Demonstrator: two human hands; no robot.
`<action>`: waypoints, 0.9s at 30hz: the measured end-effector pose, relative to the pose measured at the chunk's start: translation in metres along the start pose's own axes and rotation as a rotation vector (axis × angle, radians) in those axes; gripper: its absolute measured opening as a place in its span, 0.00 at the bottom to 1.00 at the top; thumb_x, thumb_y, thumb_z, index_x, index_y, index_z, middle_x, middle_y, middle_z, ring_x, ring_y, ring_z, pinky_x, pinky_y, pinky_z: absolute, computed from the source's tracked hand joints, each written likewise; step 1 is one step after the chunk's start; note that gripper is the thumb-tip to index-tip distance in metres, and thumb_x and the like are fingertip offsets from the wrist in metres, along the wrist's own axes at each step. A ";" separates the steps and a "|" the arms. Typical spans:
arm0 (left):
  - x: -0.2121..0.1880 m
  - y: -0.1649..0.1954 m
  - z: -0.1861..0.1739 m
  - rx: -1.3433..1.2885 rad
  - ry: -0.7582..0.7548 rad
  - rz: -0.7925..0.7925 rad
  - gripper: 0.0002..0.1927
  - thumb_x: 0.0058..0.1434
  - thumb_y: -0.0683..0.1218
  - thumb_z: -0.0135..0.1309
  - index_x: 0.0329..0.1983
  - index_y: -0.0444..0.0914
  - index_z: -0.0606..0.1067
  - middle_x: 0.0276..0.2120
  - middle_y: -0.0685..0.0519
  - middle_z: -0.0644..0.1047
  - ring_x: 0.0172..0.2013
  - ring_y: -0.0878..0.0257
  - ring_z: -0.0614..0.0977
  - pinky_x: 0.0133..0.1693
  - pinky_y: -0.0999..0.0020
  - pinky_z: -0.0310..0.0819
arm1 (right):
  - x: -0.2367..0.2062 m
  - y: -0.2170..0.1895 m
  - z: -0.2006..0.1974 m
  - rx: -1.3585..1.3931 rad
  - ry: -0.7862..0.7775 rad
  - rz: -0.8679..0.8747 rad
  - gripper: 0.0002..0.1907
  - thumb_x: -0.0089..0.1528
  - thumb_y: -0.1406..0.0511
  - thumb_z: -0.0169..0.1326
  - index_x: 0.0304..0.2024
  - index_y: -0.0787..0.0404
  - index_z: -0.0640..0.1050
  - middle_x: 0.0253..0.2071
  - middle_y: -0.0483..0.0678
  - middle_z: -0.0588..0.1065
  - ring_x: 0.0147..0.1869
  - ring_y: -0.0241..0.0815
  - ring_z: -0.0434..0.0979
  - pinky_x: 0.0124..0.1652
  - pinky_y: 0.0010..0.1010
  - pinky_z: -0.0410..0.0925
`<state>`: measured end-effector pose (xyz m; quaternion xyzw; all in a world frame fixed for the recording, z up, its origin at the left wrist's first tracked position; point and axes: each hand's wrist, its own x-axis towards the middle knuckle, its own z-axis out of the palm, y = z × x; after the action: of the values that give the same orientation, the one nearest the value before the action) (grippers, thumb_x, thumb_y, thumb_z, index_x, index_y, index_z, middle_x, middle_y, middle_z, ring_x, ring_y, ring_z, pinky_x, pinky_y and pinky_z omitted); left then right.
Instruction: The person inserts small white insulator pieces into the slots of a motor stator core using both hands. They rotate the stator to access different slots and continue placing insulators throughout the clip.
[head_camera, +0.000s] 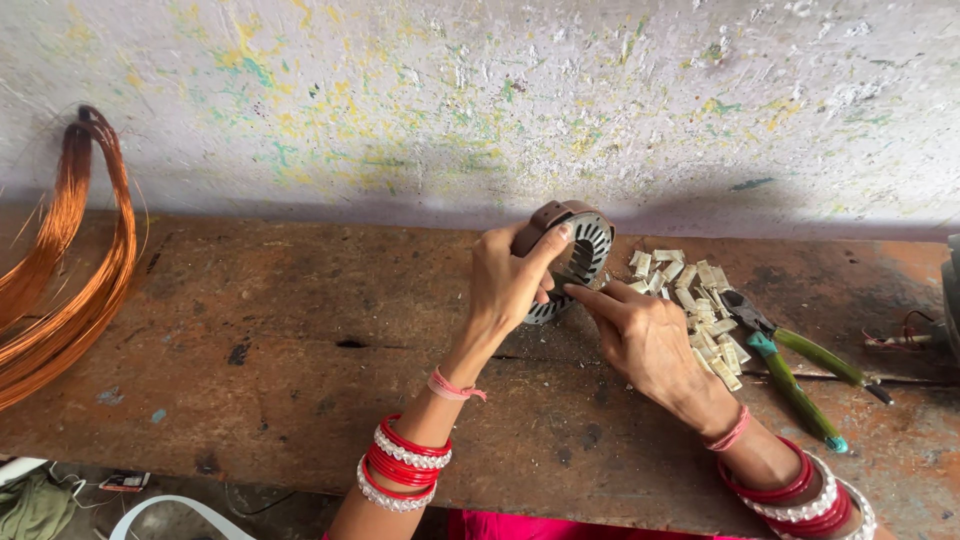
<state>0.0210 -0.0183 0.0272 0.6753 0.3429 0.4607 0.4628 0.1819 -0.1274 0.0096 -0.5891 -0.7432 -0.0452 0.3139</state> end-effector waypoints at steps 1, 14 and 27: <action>0.000 0.002 0.001 0.003 0.003 0.019 0.27 0.62 0.63 0.55 0.30 0.33 0.80 0.14 0.54 0.77 0.13 0.69 0.78 0.14 0.74 0.73 | 0.000 -0.001 -0.001 -0.018 0.015 -0.010 0.22 0.57 0.73 0.56 0.53 0.54 0.82 0.29 0.49 0.78 0.23 0.46 0.77 0.25 0.39 0.70; -0.010 0.001 0.014 0.140 0.030 0.160 0.27 0.62 0.63 0.57 0.28 0.33 0.80 0.15 0.53 0.78 0.15 0.69 0.79 0.17 0.75 0.71 | -0.006 0.004 0.014 0.104 -0.110 0.123 0.13 0.64 0.65 0.57 0.51 0.53 0.83 0.25 0.48 0.81 0.17 0.35 0.75 0.20 0.32 0.67; -0.012 0.009 0.012 0.061 -0.002 0.100 0.28 0.60 0.64 0.57 0.29 0.32 0.80 0.15 0.53 0.78 0.13 0.67 0.78 0.15 0.72 0.71 | -0.002 0.002 0.014 -0.240 -0.087 0.076 0.32 0.53 0.77 0.49 0.57 0.49 0.82 0.23 0.52 0.81 0.18 0.44 0.76 0.20 0.39 0.69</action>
<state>0.0291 -0.0354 0.0299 0.7059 0.3223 0.4717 0.4188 0.1780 -0.1225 -0.0027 -0.6515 -0.7227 -0.0963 0.2098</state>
